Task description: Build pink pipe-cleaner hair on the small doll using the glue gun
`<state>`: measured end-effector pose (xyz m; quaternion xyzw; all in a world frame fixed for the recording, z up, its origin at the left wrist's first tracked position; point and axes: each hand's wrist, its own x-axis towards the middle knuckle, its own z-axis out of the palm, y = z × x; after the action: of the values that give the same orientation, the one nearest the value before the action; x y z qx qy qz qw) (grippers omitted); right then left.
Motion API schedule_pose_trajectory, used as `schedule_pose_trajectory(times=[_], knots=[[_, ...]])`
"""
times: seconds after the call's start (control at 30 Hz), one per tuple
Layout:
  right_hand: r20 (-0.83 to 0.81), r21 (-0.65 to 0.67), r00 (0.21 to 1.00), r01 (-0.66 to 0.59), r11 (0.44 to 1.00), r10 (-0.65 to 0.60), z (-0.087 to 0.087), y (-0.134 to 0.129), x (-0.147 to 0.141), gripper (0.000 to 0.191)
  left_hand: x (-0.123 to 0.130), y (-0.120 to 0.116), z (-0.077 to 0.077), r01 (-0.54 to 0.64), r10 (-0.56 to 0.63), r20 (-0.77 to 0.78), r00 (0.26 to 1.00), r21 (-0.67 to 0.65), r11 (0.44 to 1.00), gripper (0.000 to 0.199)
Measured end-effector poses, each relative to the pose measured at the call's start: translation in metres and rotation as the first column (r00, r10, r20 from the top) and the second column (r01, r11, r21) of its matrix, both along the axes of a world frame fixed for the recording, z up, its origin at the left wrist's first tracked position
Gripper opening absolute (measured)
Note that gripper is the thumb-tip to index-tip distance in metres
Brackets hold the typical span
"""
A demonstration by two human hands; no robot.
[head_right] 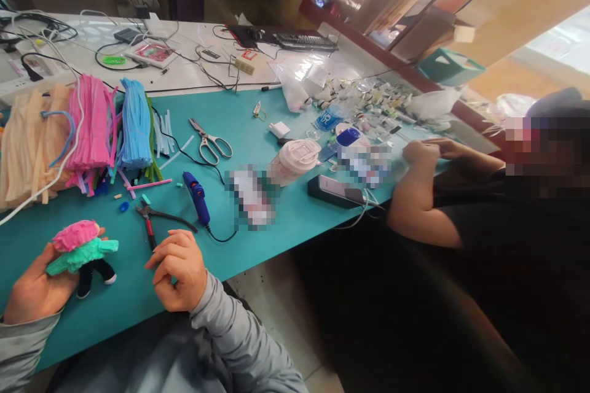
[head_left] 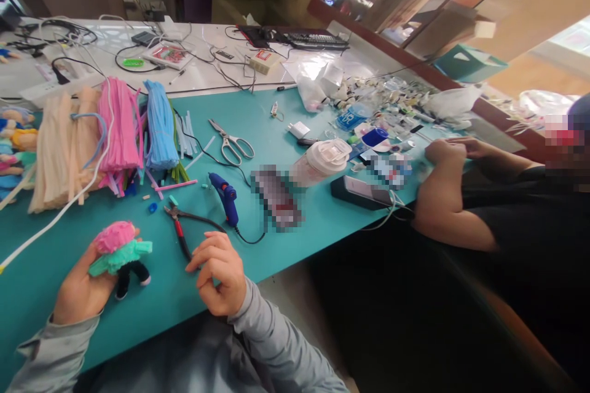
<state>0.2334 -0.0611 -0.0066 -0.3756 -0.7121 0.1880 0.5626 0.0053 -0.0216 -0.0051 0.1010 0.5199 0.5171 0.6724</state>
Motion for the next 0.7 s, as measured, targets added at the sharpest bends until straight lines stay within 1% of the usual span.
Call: schedule_pose_trajectory(times=[0.1, 0.3, 0.4, 0.5, 0.57, 0.6, 0.63, 0.67, 0.7], knots=[[-0.011, -0.018, 1.0, 0.01, 1.0, -0.01, 0.001, 0.0, 0.0, 0.017, 0.006, 0.002, 0.007, -0.044, 0.044, -0.007, 0.999, -0.026, 0.999, 0.044], [-0.004, -0.016, 0.999, 0.04, 0.999, -0.041, 0.003, 0.001, 0.005, 0.019, 0.005, 0.003, 0.004, -0.061, 0.061, 0.004, 0.998, -0.034, 0.998, 0.042], [-0.022, -0.017, 0.998, 0.051, 0.999, -0.052, 0.006, 0.0, 0.009, 0.019, 0.008, 0.002, 0.006, -0.069, 0.069, -0.005, 0.998, -0.022, 0.997, 0.041], [-0.08, -0.077, 0.995, 0.046, 0.996, -0.052, 0.007, -0.004, 0.009, 0.02, 0.01, 0.002, 0.008, -0.091, 0.09, -0.016, 0.996, -0.031, 0.995, 0.039], [-0.166, -0.184, 0.984, 0.036, 0.982, -0.067, 0.007, -0.008, 0.008, 0.021, 0.007, 0.002, 0.005, -0.083, 0.083, -0.015, 0.996, -0.019, 0.996, 0.038], [-0.242, -0.262, 0.967, 0.019, 0.965, -0.084, 0.006, -0.011, 0.007, 0.021, 0.005, 0.002, 0.002, -0.063, 0.063, -0.01, 0.998, 0.006, 0.998, 0.037], [-0.341, -0.345, 0.934, -0.024, 0.938, -0.102, 0.006, -0.012, 0.005, 0.02, 0.002, 0.003, -0.001, -0.043, 0.043, -0.005, 0.999, 0.034, 0.998, 0.035], [-0.459, -0.42, 0.881, -0.102, 0.902, -0.115, 0.005, -0.014, 0.004, 0.017, 0.0, 0.003, -0.004, -0.011, 0.01, 0.009, 1.0, 0.074, 0.997, 0.034], [-0.585, -0.477, 0.801, -0.213, 0.853, -0.127, 0.005, -0.016, 0.003, 0.011, -0.002, 0.003, -0.006, 0.011, -0.013, 0.018, 1.0, 0.111, 0.994, 0.032]])
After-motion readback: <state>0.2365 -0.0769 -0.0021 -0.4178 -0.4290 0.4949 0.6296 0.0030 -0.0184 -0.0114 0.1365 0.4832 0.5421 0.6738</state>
